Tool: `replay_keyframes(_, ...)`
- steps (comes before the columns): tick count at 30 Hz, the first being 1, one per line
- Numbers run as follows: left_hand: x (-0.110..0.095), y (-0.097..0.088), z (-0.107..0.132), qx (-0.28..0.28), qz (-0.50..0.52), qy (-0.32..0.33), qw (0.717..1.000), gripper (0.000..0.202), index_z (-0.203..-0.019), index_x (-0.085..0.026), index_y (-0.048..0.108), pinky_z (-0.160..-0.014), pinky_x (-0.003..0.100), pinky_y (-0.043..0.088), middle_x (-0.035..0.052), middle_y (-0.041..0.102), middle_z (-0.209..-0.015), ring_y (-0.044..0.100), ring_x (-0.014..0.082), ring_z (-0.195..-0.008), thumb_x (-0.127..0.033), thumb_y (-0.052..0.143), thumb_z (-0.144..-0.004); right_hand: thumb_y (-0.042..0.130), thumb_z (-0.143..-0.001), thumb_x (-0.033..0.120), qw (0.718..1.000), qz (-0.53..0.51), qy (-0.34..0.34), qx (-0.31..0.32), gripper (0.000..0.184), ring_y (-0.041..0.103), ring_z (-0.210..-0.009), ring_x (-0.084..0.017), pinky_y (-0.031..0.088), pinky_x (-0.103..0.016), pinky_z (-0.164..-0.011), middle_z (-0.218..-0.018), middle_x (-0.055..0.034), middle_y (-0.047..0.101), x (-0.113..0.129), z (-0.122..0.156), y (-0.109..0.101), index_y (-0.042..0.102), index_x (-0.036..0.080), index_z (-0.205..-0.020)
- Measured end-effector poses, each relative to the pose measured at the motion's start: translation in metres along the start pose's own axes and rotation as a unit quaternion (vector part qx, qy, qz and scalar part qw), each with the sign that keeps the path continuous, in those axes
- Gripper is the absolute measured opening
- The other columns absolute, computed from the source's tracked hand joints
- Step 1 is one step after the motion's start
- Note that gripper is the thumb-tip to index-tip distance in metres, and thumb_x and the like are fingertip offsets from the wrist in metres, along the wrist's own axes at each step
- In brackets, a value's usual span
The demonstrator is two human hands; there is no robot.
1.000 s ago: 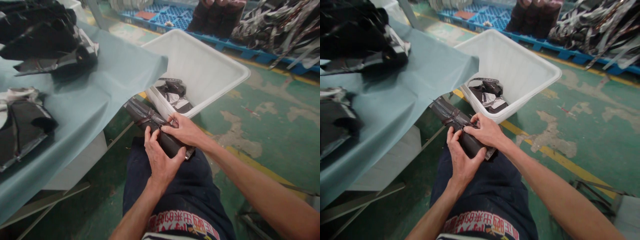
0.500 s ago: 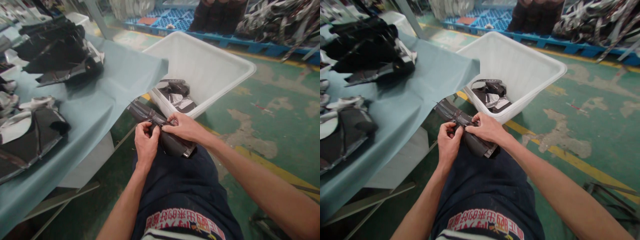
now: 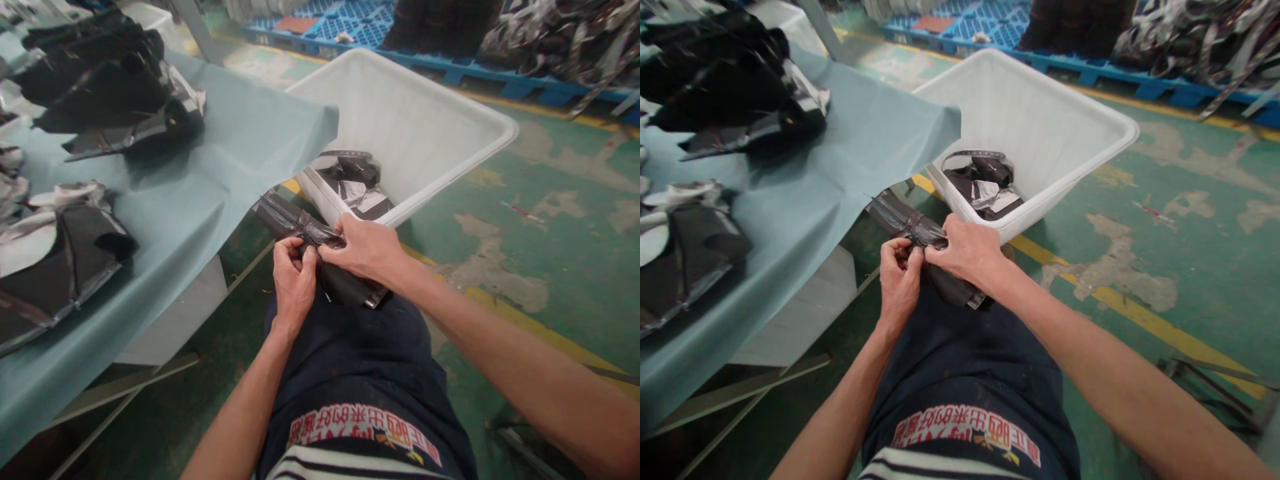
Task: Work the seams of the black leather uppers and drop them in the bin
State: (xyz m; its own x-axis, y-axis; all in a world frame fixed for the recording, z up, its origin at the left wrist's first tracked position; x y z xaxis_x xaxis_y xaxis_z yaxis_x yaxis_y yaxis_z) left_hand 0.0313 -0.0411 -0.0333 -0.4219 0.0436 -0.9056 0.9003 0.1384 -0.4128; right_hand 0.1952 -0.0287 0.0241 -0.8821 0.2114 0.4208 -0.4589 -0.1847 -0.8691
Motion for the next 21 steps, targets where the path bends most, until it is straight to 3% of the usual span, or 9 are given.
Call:
replay_keyframes(5,0.002,0.001,0.002,-0.001,-0.002,-0.002,1.000,0.021,-0.116,-0.021,0.060,-0.080,0.030,0.048,0.0022,0.062,-0.102,0.058,0.0151,-0.085,-0.032,0.063,-0.098,0.067,-0.090,0.058,0.999,-0.015,0.012,0.027,0.049,0.075,-0.112,-0.037,0.051,-0.040,-0.086,-0.115,-0.0158,0.080,0.002,-0.005,0.001,0.069,0.021,-0.122)
replay_keyframes(10,0.002,0.001,0.002,-0.002,0.000,0.004,1.000,0.022,-0.116,-0.020,0.061,-0.079,0.030,0.047,0.0016,0.062,-0.100,0.056,0.0145,-0.080,-0.033,0.064,-0.098,0.062,-0.093,0.067,0.998,-0.067,0.005,0.000,0.051,0.073,-0.107,-0.033,0.049,-0.037,-0.083,-0.115,-0.0119,0.079,-0.009,-0.002,0.013,0.068,0.023,-0.119)
replay_keyframes(16,0.001,0.001,0.004,-0.011,0.008,-0.003,1.000,0.023,-0.116,-0.020,0.062,-0.079,0.030,0.048,0.0020,0.064,-0.102,0.057,0.0142,-0.079,-0.032,0.065,-0.097,0.057,-0.099,0.054,0.997,-0.078,-0.024,-0.008,0.036,0.071,-0.096,-0.027,0.043,-0.033,-0.077,-0.108,-0.0081,0.078,-0.013,-0.003,0.018,0.068,0.023,-0.116)
replay_keyframes(21,-0.005,0.001,0.003,-0.024,-0.002,-0.004,1.000,0.021,-0.111,-0.020,0.063,-0.082,0.031,0.049,0.0023,0.066,-0.100,0.060,0.0159,-0.085,-0.039,0.064,-0.100,0.059,-0.099,0.053,0.997,-0.074,-0.017,-0.012,0.036,0.069,-0.092,-0.027,0.041,-0.033,-0.075,-0.105,-0.0076,0.078,-0.012,-0.004,0.016,0.068,0.023,-0.116)
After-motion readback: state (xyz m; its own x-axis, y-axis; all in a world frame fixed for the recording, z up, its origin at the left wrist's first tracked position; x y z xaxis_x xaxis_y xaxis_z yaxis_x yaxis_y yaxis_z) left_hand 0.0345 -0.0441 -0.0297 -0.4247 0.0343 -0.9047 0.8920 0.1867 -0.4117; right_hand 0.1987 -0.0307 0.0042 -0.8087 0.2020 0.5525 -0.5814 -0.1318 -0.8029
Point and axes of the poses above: each hand's wrist, its own z-axis away from the middle knuckle, its own y-axis out of the palm, x = y × z, the point moved 2 cm from there along -z, towards the middle knuckle
